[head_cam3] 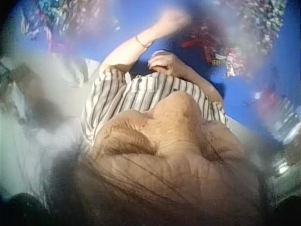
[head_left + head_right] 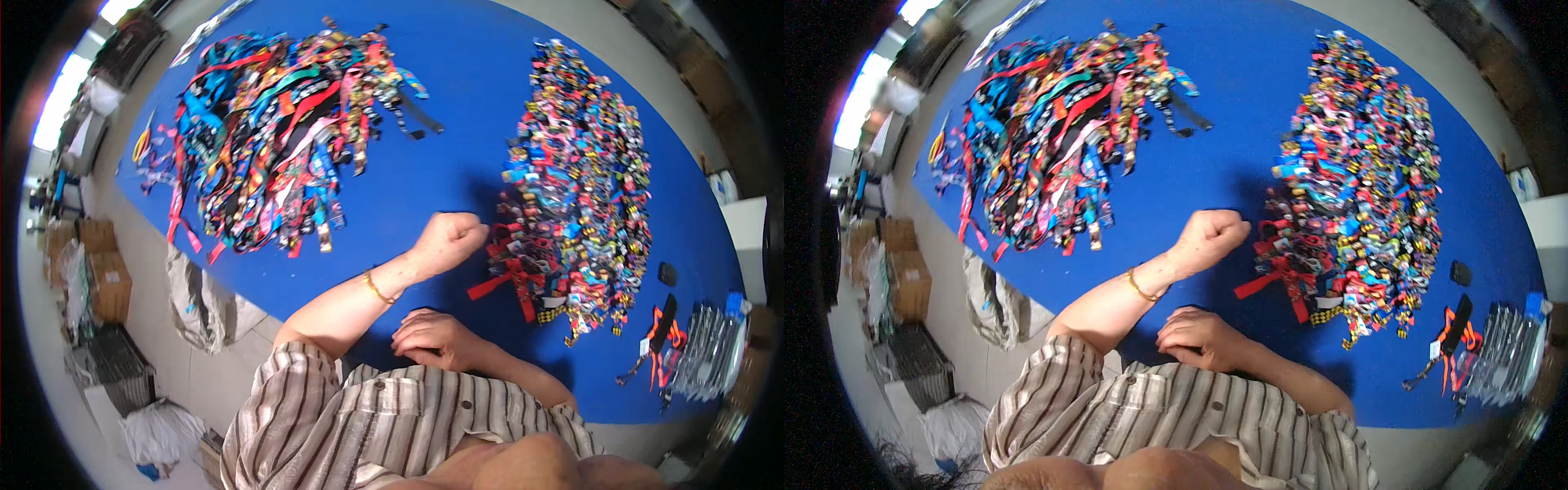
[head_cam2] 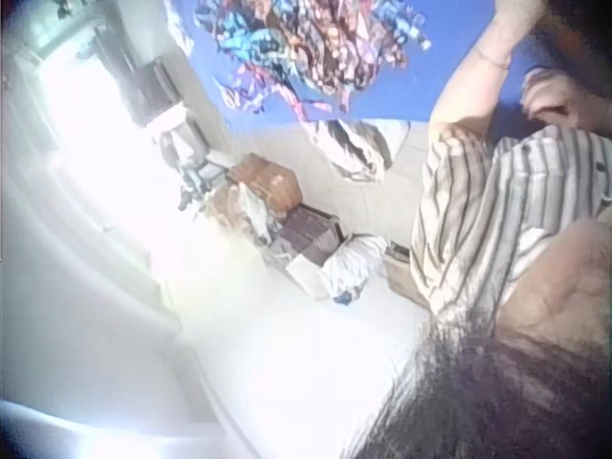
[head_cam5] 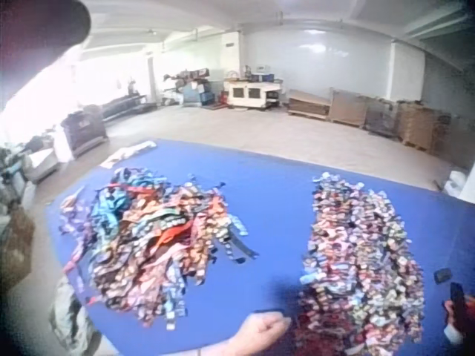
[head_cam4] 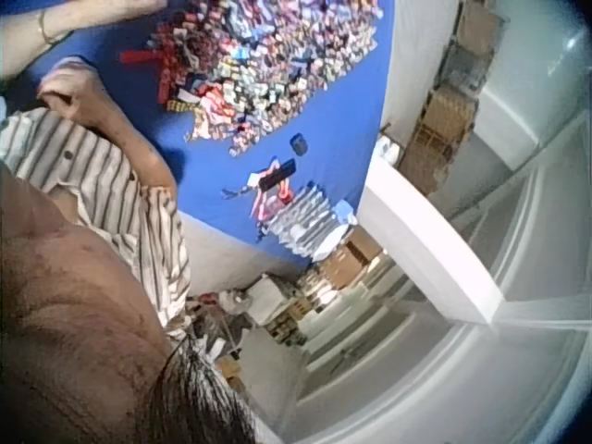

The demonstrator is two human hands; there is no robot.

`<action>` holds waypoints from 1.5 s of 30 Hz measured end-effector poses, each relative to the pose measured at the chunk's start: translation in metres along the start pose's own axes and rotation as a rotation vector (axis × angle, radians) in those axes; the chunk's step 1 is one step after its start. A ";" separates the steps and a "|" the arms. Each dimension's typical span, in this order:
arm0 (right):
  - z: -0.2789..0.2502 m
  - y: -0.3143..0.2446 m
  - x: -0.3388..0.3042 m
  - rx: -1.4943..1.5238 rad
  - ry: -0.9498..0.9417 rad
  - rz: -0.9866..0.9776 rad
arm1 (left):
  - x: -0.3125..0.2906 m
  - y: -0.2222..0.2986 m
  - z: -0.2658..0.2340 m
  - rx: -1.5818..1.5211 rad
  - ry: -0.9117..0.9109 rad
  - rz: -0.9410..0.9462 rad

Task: Manually assembling or checking lanyard straps on a work table.

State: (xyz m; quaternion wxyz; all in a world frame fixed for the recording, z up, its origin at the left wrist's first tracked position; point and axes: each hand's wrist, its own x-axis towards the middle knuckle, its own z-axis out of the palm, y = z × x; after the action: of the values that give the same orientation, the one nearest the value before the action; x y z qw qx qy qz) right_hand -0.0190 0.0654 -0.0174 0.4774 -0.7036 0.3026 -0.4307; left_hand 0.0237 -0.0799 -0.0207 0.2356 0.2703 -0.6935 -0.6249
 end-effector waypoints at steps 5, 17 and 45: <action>-0.002 -0.004 0.003 0.001 0.005 0.090 | 0.002 0.003 0.000 -0.012 -0.003 0.010; -0.002 -0.007 0.003 0.008 0.003 0.121 | -0.001 0.006 -0.002 0.114 -0.026 0.048; 0.010 0.007 -0.007 -0.035 0.102 -0.121 | 0.001 0.006 -0.006 -0.057 -0.065 -0.044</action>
State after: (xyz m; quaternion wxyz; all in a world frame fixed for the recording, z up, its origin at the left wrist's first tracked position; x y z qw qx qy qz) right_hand -0.0128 0.0730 -0.0278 0.4223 -0.7058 0.2909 -0.4888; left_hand 0.0266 -0.0845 -0.0146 0.2070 0.2581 -0.6766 -0.6579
